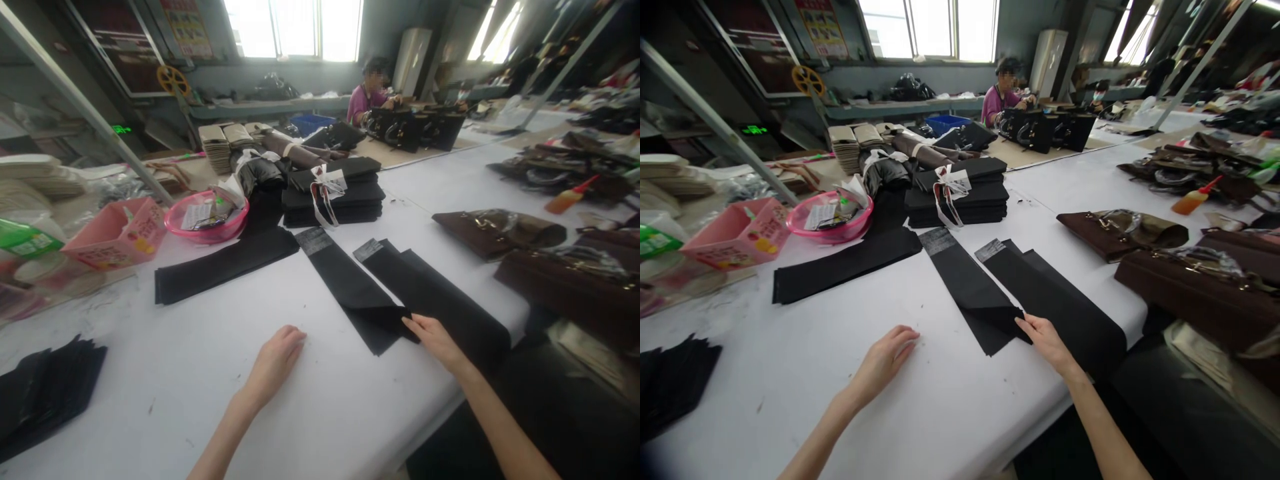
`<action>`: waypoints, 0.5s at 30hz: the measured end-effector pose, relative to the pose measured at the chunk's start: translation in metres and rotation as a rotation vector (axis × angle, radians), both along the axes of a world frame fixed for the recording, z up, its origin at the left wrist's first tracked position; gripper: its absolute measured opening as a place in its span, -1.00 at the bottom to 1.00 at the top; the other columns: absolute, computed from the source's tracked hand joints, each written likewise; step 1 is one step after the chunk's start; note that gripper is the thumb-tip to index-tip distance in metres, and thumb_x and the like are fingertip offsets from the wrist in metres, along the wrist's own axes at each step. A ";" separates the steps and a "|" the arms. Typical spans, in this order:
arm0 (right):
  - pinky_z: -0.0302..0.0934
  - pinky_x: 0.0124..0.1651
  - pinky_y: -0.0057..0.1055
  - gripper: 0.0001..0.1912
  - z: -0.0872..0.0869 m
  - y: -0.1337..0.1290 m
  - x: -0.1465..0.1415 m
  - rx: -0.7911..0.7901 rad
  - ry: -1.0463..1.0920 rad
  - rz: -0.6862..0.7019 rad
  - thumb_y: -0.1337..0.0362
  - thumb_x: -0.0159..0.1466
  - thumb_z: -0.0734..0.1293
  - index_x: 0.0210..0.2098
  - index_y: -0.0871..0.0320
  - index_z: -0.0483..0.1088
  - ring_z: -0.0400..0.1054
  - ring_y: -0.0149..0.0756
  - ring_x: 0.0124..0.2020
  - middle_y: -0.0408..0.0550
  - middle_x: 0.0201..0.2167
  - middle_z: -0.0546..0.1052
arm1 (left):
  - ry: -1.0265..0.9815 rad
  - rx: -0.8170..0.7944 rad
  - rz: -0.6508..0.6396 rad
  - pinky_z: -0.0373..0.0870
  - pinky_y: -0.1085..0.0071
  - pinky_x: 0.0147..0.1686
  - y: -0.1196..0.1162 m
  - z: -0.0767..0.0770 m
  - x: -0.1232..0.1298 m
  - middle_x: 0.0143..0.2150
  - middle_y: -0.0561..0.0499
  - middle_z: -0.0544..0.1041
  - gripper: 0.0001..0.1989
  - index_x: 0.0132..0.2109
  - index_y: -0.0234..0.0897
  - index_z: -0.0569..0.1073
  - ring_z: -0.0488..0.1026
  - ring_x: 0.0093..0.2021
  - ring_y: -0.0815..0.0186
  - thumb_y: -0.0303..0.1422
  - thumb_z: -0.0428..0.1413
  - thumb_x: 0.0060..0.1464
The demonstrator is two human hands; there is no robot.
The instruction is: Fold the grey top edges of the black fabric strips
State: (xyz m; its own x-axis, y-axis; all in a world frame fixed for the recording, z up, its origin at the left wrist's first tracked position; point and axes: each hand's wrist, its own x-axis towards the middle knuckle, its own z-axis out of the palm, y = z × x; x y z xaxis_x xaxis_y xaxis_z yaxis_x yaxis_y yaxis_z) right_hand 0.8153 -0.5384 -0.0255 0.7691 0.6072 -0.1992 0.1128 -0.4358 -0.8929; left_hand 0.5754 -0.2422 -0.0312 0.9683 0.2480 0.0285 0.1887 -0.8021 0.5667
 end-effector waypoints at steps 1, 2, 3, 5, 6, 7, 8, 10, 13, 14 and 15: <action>0.28 -0.02 -0.26 -0.59 -0.001 0.001 -0.001 0.029 0.008 -0.031 -0.01 0.25 0.27 -0.20 0.19 0.52 0.41 -0.10 -0.13 -0.06 -0.31 0.55 | -0.004 0.008 -0.016 0.39 0.29 -0.05 -0.005 0.001 0.006 -0.02 -0.06 0.44 -0.75 -0.02 -0.16 0.42 0.44 -0.04 0.23 -0.40 -0.09 0.23; 0.28 -0.01 -0.26 -0.59 -0.001 0.001 -0.003 0.065 0.014 -0.052 -0.02 0.24 0.27 -0.19 0.19 0.51 0.41 -0.10 -0.12 -0.06 -0.30 0.55 | -0.007 0.019 -0.030 0.39 0.29 -0.04 -0.010 0.002 0.012 0.01 -0.06 0.44 -0.74 -0.01 -0.16 0.41 0.44 -0.03 0.23 -0.40 -0.09 0.23; 0.27 0.01 -0.26 -0.59 0.000 0.002 -0.005 0.101 0.015 -0.065 -0.02 0.24 0.29 -0.17 0.19 0.51 0.40 -0.10 -0.11 -0.05 -0.28 0.56 | -0.010 0.032 -0.042 0.39 0.28 -0.03 -0.015 0.003 0.018 0.03 -0.07 0.43 -0.73 0.01 -0.16 0.41 0.43 -0.01 0.22 -0.39 -0.08 0.24; 0.27 0.00 -0.28 -0.59 0.003 0.003 -0.010 0.139 -0.006 -0.084 -0.01 0.20 0.33 -0.16 0.19 0.50 0.41 -0.11 -0.11 -0.04 -0.26 0.55 | -0.017 0.067 -0.070 0.37 0.23 0.03 -0.026 0.006 0.035 0.10 -0.10 0.40 -0.71 0.06 -0.18 0.38 0.40 0.06 0.19 -0.37 -0.07 0.24; 0.29 -0.03 -0.31 -0.60 0.006 0.003 -0.011 0.131 -0.034 -0.093 -0.01 0.19 0.35 -0.18 0.19 0.50 0.42 -0.12 -0.14 -0.04 -0.28 0.55 | -0.027 0.084 -0.091 0.35 0.22 0.07 -0.031 0.006 0.045 0.14 -0.11 0.38 -0.70 0.09 -0.19 0.37 0.38 0.10 0.17 -0.36 -0.06 0.24; 0.31 -0.08 -0.34 -0.62 0.010 0.004 -0.013 0.113 -0.075 -0.097 -0.01 0.18 0.36 -0.22 0.19 0.50 0.42 -0.14 -0.18 -0.06 -0.32 0.55 | -0.044 0.101 -0.114 0.32 0.21 0.10 -0.036 0.005 0.056 0.16 -0.12 0.36 -0.68 0.11 -0.20 0.35 0.35 0.13 0.17 -0.35 -0.05 0.24; 0.32 -0.12 -0.37 -0.64 0.013 0.004 -0.015 0.093 -0.126 -0.096 0.00 0.17 0.37 -0.24 0.18 0.50 0.43 -0.16 -0.22 -0.07 -0.34 0.54 | -0.068 0.120 -0.138 0.30 0.22 0.13 -0.039 0.004 0.068 0.19 -0.12 0.35 -0.67 0.13 -0.21 0.33 0.32 0.16 0.17 -0.35 -0.03 0.23; 0.32 -0.14 -0.42 -0.69 0.019 0.005 -0.017 0.083 -0.251 -0.077 0.03 0.18 0.38 -0.27 0.15 0.49 0.43 -0.21 -0.24 -0.09 -0.33 0.53 | -0.121 0.168 -0.161 0.25 0.23 0.17 -0.042 -0.002 0.095 0.19 -0.13 0.34 -0.65 0.13 -0.25 0.33 0.28 0.19 0.16 -0.34 0.01 0.21; 0.30 -0.04 -0.46 -0.78 0.022 0.007 -0.018 0.135 -0.443 -0.009 0.10 0.20 0.37 -0.28 0.11 0.48 0.43 -0.24 -0.17 -0.08 -0.21 0.53 | -0.167 0.234 -0.109 0.25 0.18 0.16 -0.033 -0.015 0.137 0.08 -0.20 0.41 -0.69 0.01 -0.35 0.42 0.30 0.15 0.09 -0.31 0.08 0.15; 0.30 -0.02 -0.46 -0.82 0.020 0.006 -0.019 0.149 -0.501 0.018 0.13 0.22 0.37 -0.30 0.11 0.47 0.43 -0.25 -0.15 -0.08 -0.18 0.53 | -0.177 0.247 -0.081 0.26 0.15 0.15 -0.027 -0.018 0.150 0.05 -0.21 0.42 -0.70 -0.03 -0.37 0.43 0.32 0.12 0.07 -0.30 0.09 0.14; 0.29 0.00 -0.47 -0.85 0.019 0.005 -0.019 0.160 -0.555 0.047 0.16 0.23 0.36 -0.31 0.10 0.46 0.44 -0.27 -0.14 -0.08 -0.17 0.53 | -0.187 0.258 -0.054 0.25 0.12 0.14 -0.020 -0.022 0.162 0.04 -0.22 0.42 -0.70 -0.04 -0.37 0.44 0.32 0.11 0.05 -0.29 0.10 0.13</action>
State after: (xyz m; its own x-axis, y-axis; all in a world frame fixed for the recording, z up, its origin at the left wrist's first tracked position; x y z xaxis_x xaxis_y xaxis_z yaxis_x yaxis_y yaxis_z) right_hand 0.7965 -0.5331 -0.0068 0.7036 0.6326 0.3236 0.5993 -0.2836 -0.7486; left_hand 0.7375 -0.2617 -0.0533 0.9518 0.1582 0.2627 0.0538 -0.9296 0.3646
